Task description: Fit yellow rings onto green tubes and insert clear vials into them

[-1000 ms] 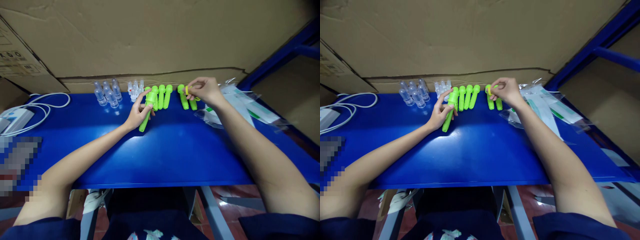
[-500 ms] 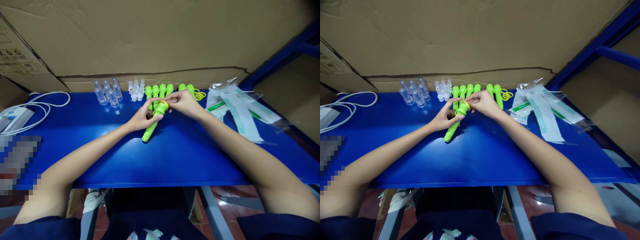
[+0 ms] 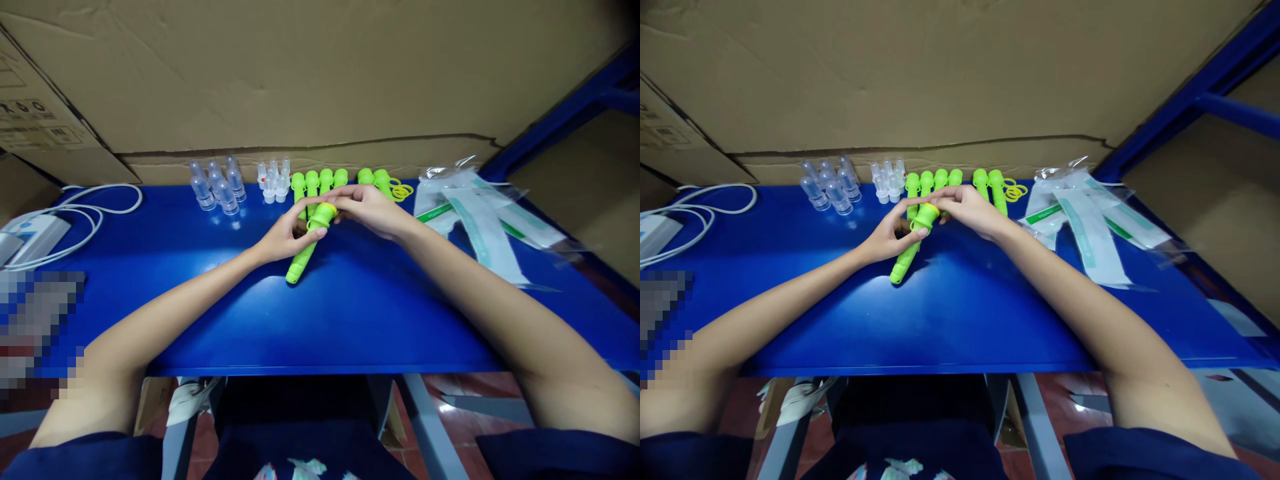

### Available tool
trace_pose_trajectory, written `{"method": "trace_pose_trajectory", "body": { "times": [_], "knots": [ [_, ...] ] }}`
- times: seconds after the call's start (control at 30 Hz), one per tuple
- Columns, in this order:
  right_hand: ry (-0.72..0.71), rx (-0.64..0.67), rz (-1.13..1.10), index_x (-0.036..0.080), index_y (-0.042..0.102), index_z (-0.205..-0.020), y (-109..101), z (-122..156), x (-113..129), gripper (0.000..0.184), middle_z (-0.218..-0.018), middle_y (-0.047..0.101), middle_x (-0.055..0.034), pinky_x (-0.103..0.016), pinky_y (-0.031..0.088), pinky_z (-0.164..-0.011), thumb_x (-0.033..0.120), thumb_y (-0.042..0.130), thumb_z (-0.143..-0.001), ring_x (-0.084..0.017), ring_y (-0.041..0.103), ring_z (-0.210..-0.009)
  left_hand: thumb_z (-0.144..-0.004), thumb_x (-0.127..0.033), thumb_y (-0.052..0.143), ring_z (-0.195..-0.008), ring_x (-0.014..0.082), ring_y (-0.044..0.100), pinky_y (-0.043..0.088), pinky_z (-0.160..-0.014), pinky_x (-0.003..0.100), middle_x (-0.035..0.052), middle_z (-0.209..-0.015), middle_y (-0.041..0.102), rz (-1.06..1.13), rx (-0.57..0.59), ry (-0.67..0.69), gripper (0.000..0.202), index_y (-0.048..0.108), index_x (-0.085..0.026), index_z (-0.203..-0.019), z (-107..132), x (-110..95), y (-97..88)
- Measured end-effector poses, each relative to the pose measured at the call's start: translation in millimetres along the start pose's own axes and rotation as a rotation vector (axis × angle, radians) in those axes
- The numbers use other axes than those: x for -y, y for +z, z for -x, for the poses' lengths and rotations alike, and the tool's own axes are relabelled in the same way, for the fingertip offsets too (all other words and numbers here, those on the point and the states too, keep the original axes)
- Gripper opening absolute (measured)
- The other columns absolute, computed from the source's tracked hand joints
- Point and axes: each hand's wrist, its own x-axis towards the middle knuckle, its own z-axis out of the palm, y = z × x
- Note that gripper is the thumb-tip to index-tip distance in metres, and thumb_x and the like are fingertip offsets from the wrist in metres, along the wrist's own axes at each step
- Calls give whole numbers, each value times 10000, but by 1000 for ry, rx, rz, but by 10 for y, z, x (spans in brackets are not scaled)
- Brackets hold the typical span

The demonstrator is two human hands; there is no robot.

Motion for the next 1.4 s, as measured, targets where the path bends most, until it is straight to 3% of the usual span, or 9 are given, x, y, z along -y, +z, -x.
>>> {"method": "trace_pose_trajectory", "body": {
  "times": [0.13, 0.3, 0.43, 0.63, 0.9, 1.1, 1.27, 1.4],
  "knots": [
    [-74, -74, -114, 204, 689, -862, 70, -14, -39, 430, -843, 713, -32, -326, 616, -732, 583, 872, -772, -167, 681, -773, -901, -647, 738, -505, 118, 580, 357, -461, 205, -80, -638, 518, 52, -51, -3, 693, 383, -268, -1359, -15, 94, -4],
    [-195, -54, -29, 210, 695, -841, 150, -3, -22, 550, -847, 710, -26, -318, 597, -723, 728, 844, -729, -164, 673, -766, -892, -621, 755, -477, 134, 590, 353, -459, 211, -105, -609, 508, 69, -98, -23, 682, 345, -276, -1315, -15, 80, 0],
    [-189, -26, -58, 221, 715, -908, 195, 1, -31, 548, -903, 741, -26, -323, 615, -751, 726, 839, -733, -179, 704, -831, -835, -552, 835, -426, 108, 559, 335, -426, 192, -128, -611, 519, 103, -103, -46, 691, 308, -281, -1190, -13, 9, 20],
    [-152, 63, -104, 215, 689, -965, 216, -1, -66, 543, -929, 766, -27, -293, 618, -716, 585, 948, -662, -174, 725, -816, -769, -531, 904, -361, 88, 527, 284, -381, 163, -170, -534, 463, 150, -115, -83, 753, 264, -284, -1079, -10, -19, 40],
    [-180, -8, -139, 218, 674, -990, 227, -16, -134, 572, -952, 767, -46, -327, 659, -816, 600, 948, -664, -202, 765, -902, -736, -526, 921, -415, 103, 559, 375, -415, 187, -151, -585, 489, 171, -161, -99, 771, 291, -283, -1110, -13, -12, 42],
    [-238, -76, -152, 232, 651, -963, 268, -12, -161, 600, -939, 760, -34, -329, 671, -848, 633, 953, -636, -199, 771, -916, -665, -497, 976, -569, 107, 654, 435, -480, 190, -89, -731, 569, 219, -223, -89, 841, 370, -282, -1207, -11, 73, 22],
    [-264, -104, -165, 231, 631, -926, 305, 6, -139, 614, -859, 733, -8, -278, 659, -763, 640, 963, -609, -164, 750, -832, -742, -506, 922, -567, 148, 709, 549, -549, 254, -73, -732, 662, 203, -124, -91, 809, 324, -276, -1236, -10, 40, -32],
    [-344, -134, -149, 243, 616, -937, 342, 4, -86, 600, -886, 721, -3, -300, 664, -788, 655, 941, -646, -167, 745, -846, -791, -483, 883, -712, 204, 788, 632, -684, 342, -18, -826, 742, 261, -59, -91, 792, 270, -274, -1247, -43, -60, -86]
  ]
}}
